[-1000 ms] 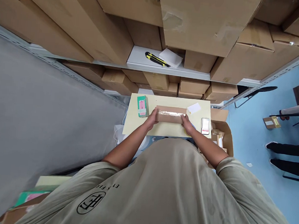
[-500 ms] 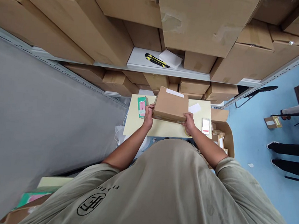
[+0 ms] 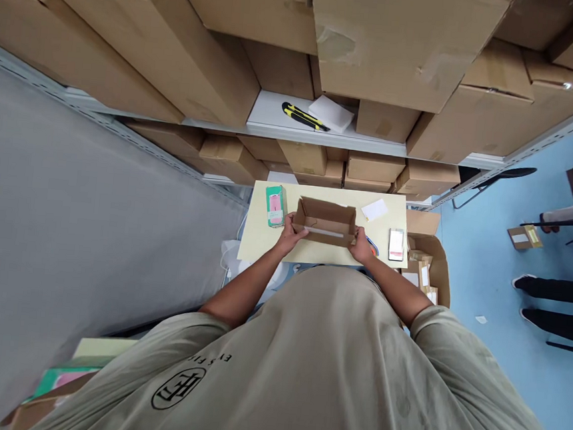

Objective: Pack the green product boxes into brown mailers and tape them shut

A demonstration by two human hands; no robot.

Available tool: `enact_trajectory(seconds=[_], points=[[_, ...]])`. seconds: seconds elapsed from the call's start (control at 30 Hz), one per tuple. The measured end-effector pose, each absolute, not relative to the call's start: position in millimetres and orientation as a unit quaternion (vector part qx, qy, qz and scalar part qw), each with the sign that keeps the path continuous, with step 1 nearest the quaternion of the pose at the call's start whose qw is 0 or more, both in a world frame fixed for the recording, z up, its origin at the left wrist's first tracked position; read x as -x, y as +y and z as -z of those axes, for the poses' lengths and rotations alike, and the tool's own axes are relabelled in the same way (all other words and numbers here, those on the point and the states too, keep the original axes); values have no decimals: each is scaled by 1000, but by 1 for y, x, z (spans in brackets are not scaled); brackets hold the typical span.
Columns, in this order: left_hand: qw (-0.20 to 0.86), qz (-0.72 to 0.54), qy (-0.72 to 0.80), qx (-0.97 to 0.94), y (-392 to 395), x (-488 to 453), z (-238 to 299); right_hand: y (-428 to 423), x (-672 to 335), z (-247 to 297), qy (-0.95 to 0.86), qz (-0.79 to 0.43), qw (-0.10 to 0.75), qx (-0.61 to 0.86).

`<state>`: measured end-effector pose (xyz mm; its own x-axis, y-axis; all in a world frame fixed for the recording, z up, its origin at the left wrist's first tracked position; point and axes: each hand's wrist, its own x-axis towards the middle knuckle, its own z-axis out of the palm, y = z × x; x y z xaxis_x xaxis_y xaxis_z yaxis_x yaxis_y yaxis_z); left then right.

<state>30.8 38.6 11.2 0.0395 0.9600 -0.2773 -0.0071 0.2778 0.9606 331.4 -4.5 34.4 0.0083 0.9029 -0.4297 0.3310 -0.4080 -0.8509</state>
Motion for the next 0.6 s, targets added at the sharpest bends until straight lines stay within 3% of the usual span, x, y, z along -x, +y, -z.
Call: enact_trajectory(seconds=[0.2, 0.6], points=[[609, -378, 584, -380, 21, -36, 14, -5, -337, -20, -444, -533, 215, 688], [615, -347, 636, -311, 23, -44, 19, -8, -355, -13, -347, -627, 292, 634]])
